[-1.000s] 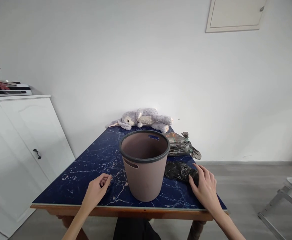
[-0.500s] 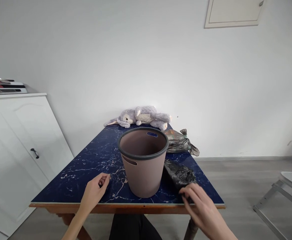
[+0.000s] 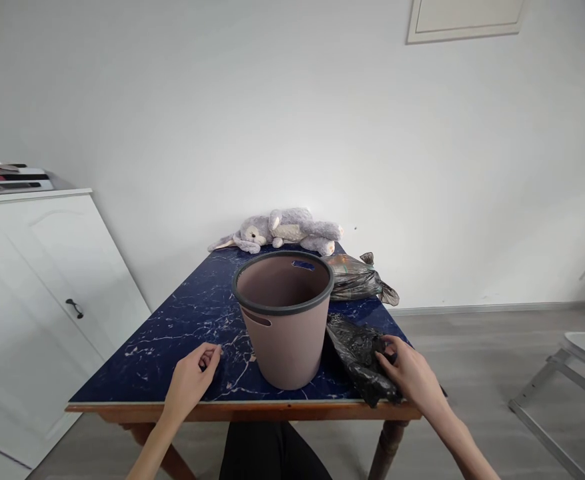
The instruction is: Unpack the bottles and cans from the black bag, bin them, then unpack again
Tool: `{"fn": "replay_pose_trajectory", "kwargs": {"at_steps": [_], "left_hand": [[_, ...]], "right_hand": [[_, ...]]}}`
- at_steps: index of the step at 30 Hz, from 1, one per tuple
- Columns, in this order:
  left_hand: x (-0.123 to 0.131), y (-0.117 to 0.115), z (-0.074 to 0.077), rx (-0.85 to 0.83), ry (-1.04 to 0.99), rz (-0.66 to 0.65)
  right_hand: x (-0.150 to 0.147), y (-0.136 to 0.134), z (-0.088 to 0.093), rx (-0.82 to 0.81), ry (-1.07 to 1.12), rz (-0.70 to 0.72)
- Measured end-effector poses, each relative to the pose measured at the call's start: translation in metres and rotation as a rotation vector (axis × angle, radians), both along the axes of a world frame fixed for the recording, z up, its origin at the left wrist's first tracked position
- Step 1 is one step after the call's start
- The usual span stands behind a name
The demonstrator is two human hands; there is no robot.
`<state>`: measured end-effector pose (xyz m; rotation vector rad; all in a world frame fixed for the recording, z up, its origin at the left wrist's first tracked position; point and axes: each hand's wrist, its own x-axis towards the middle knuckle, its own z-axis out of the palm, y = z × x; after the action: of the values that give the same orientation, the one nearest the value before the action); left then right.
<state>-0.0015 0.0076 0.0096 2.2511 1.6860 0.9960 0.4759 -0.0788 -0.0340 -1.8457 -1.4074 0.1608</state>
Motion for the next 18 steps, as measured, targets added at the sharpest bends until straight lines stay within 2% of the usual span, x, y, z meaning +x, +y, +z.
{"fn": "replay_pose_trajectory", "kwargs": {"at_steps": [3,8,10,14,18], "left_hand": [[0.001,-0.002,0.002,0.002,0.004,0.006],[0.005,-0.004,0.009,-0.005,-0.010,0.011],[0.008,-0.007,0.012,-0.013,-0.041,0.035],[0.026,-0.028,0.019,-0.071,-0.159,0.054],[0.065,-0.075,0.039,-0.193,-0.238,-0.112]], "right_hand": [[-0.008,-0.004,0.019,0.071,-0.029,-0.012],[-0.017,-0.042,0.078,0.232,0.056,-0.137],[-0.021,-0.057,0.094,0.277,0.064,-0.166],[-0.031,-0.075,0.105,0.312,0.094,-0.102],[-0.048,-0.087,0.102,0.402,0.103,0.005]]}}
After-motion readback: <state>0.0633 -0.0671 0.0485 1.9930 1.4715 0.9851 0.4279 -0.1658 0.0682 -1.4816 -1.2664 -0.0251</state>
